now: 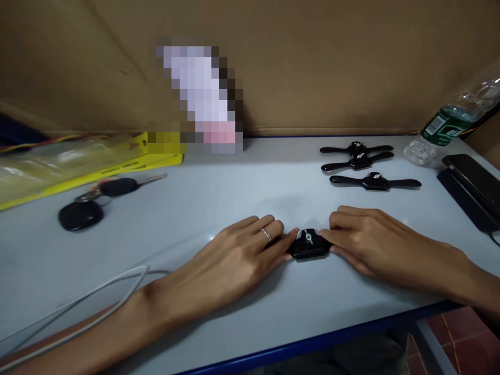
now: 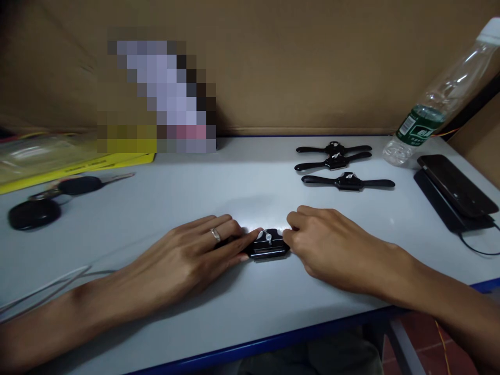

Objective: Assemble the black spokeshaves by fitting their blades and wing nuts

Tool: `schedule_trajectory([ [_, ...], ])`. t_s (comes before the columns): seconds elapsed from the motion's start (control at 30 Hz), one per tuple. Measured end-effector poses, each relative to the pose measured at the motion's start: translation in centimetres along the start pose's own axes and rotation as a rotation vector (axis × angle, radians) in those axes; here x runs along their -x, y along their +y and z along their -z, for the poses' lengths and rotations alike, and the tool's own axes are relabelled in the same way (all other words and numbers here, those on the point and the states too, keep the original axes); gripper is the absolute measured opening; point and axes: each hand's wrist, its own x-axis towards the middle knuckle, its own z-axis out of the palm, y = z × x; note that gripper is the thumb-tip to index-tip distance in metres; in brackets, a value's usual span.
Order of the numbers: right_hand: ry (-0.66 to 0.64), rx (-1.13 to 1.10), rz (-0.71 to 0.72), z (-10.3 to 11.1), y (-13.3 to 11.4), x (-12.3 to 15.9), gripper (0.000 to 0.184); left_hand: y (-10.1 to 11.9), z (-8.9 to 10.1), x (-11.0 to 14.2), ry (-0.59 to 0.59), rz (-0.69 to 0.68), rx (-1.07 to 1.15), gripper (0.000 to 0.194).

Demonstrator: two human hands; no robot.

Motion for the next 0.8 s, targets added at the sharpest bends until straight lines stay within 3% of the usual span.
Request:
schedule_trajectory([
  [0.5, 0.008, -0.06, -0.02, -0.1, 0.3, 0.3, 0.016, 0.0, -0.2, 0.0, 0.007, -0.011, 0.006, 0.027],
  [0.67, 0.197, -0.263, -0.034, -1.0, 1.1, -0.4, 0.026, -0.1, -0.2, 0.1, 0.035, -0.006, 0.02, 0.025],
  [0.8, 0.204, -0.371, 0.032, -2.3, 1.7, -1.4, 0.028, -0.1, -0.4, 0.1, 0.017, -0.014, 0.013, 0.02],
])
